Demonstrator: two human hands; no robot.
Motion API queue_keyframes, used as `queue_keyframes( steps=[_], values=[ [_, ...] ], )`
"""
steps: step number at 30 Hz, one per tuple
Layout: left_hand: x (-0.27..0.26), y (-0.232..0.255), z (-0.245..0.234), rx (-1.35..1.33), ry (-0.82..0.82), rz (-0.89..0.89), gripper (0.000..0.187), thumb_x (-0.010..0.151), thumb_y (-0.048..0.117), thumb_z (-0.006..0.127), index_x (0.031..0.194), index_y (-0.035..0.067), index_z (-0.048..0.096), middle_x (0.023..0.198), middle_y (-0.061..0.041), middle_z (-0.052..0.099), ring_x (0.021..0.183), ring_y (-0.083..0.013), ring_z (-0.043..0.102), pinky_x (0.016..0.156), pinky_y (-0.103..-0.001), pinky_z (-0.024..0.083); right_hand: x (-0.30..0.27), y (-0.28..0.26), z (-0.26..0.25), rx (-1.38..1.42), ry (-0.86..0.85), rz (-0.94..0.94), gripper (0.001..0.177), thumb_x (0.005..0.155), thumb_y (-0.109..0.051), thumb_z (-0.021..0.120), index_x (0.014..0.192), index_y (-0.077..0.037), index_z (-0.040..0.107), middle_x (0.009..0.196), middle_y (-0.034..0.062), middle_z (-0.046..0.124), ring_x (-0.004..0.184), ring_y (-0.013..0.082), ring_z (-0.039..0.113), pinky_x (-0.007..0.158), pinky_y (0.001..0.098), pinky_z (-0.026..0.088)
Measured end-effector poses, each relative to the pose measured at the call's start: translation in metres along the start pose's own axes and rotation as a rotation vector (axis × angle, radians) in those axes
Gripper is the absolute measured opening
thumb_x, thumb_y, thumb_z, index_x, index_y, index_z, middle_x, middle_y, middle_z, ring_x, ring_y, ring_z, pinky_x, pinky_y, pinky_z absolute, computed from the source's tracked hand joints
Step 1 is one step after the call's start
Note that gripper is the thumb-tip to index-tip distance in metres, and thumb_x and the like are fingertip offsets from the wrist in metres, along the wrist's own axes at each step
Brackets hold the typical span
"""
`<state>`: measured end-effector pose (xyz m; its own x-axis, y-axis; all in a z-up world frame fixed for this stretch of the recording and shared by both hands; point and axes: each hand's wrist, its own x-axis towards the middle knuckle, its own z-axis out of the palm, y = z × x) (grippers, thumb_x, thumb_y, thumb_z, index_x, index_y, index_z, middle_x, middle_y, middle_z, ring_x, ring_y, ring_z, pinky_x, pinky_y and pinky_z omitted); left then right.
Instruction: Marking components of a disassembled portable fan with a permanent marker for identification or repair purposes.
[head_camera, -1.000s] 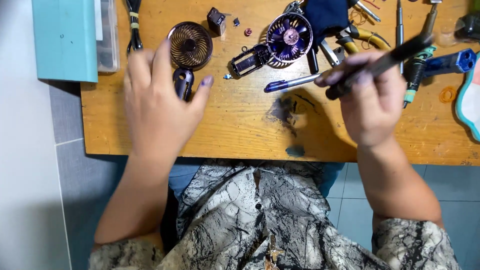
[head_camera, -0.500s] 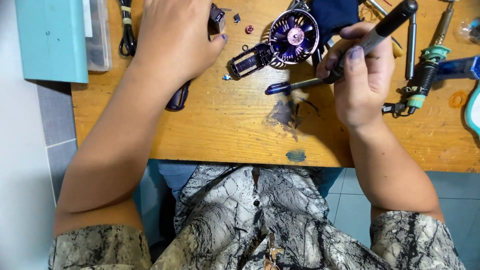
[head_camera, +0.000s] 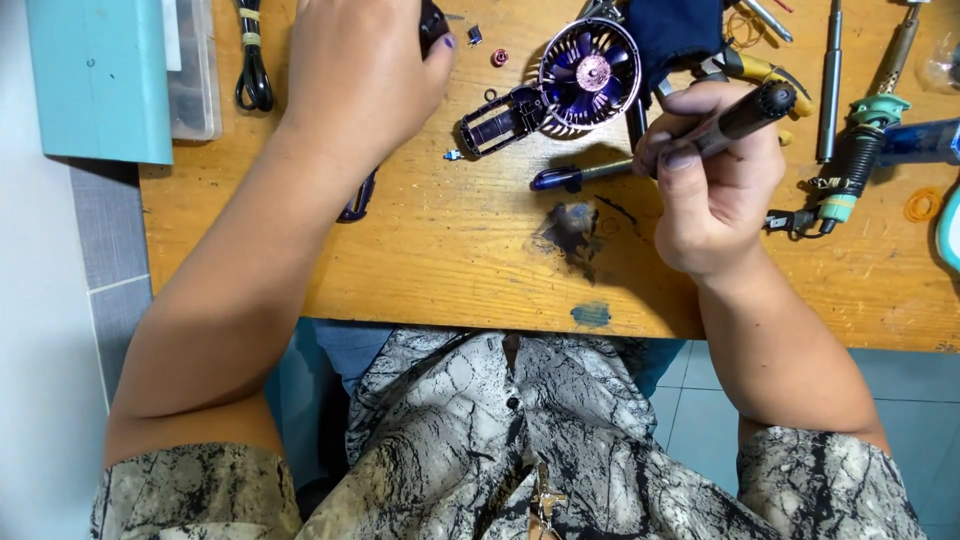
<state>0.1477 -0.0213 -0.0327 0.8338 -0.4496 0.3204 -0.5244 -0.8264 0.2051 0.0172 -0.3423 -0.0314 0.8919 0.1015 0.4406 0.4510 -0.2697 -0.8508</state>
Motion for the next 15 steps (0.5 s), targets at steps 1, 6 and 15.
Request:
queue_keyframes(
  steps=[1,6,15],
  values=[
    [0.001,0.005,-0.010,0.000,-0.001,0.001,0.028,0.105,0.020,0.093,0.123,0.006,0.076,0.112,-0.018,0.077,0.097,-0.0443,0.074,0.075,-0.059,0.060,0.000,-0.001,0.000,0.000,0.001,0.001,0.032,0.128,-0.026,0.055,0.142,0.003,0.052,0.102,0.0205,0.063,0.080,0.0268,0.067,0.074,0.0362,0.055],
    [-0.002,0.040,-0.053,-0.933,-0.153,-0.229,0.035,0.113,0.023,0.088,0.130,0.001,0.066,0.117,-0.012,0.076,0.102,-0.0202,0.071,0.085,-0.033,0.064,-0.002,-0.004,-0.003,0.007,0.067,0.047,0.026,0.118,-0.005,0.066,0.140,0.004,0.055,0.097,0.0196,0.062,0.080,0.0252,0.064,0.074,0.0355,0.052],
    [-0.023,0.105,-0.048,-1.662,-0.430,-0.324,0.069,0.110,0.009,0.082,0.169,0.010,0.047,0.123,-0.010,0.082,0.118,-0.0187,0.081,0.114,-0.034,0.070,-0.004,-0.007,-0.005,0.032,-0.088,-0.236,0.072,0.097,-0.016,0.100,0.151,0.002,0.057,0.142,0.0254,0.066,0.136,0.0388,0.071,0.123,0.0488,0.064]
  ],
)
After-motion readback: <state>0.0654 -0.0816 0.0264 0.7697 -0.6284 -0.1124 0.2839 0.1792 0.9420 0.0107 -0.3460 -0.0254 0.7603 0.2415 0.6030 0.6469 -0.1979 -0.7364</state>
